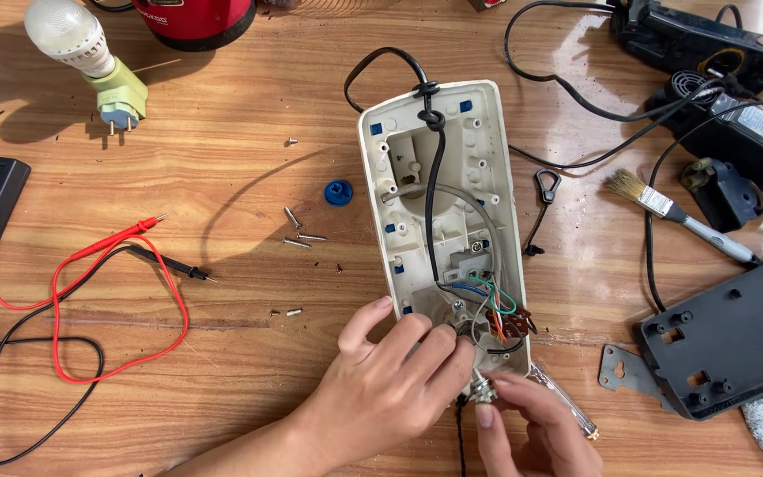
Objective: The person works on the internal wiring of a disassembled white plastic device on a wooden table. They use a screwdriver to tighten screws on wire terminals and manipulate various colored wires within the device's housing. A multimeter and other tools are visible on the table.
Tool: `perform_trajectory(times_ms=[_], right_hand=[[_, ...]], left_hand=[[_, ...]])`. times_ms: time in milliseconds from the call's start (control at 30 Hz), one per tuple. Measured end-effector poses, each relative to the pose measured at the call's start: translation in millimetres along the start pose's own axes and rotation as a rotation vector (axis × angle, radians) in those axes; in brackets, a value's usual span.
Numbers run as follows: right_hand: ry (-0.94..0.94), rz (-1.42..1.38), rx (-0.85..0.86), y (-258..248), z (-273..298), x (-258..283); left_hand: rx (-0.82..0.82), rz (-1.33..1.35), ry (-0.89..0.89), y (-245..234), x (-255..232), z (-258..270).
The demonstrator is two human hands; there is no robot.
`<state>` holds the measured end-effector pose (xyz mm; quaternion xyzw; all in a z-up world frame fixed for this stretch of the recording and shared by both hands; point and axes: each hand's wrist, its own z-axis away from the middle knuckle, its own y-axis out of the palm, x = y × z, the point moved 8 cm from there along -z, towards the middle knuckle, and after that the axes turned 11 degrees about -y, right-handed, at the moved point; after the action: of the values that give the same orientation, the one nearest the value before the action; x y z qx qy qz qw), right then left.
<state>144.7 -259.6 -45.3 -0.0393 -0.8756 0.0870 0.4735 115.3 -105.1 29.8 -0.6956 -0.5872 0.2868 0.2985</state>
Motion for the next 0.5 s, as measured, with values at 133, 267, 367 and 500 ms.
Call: perform_trajectory(times_ms=[133, 267, 367, 500], right_hand=[[0.068, 0.044, 0.053, 4, -3, -3], [0.155, 0.108, -0.039, -5, -5, -17], [0.125, 0.093, -0.033, -3, -11, -17], [0.07, 0.045, -0.006, -3, -17, -16]], left_hand=[[-0.034, -0.023, -0.023, -1, 1, 1], [-0.038, -0.016, -0.053, -1, 3, 4], [-0.04, -0.013, -0.051, -2, 4, 3], [-0.039, -0.024, -0.042, -2, 3, 0]])
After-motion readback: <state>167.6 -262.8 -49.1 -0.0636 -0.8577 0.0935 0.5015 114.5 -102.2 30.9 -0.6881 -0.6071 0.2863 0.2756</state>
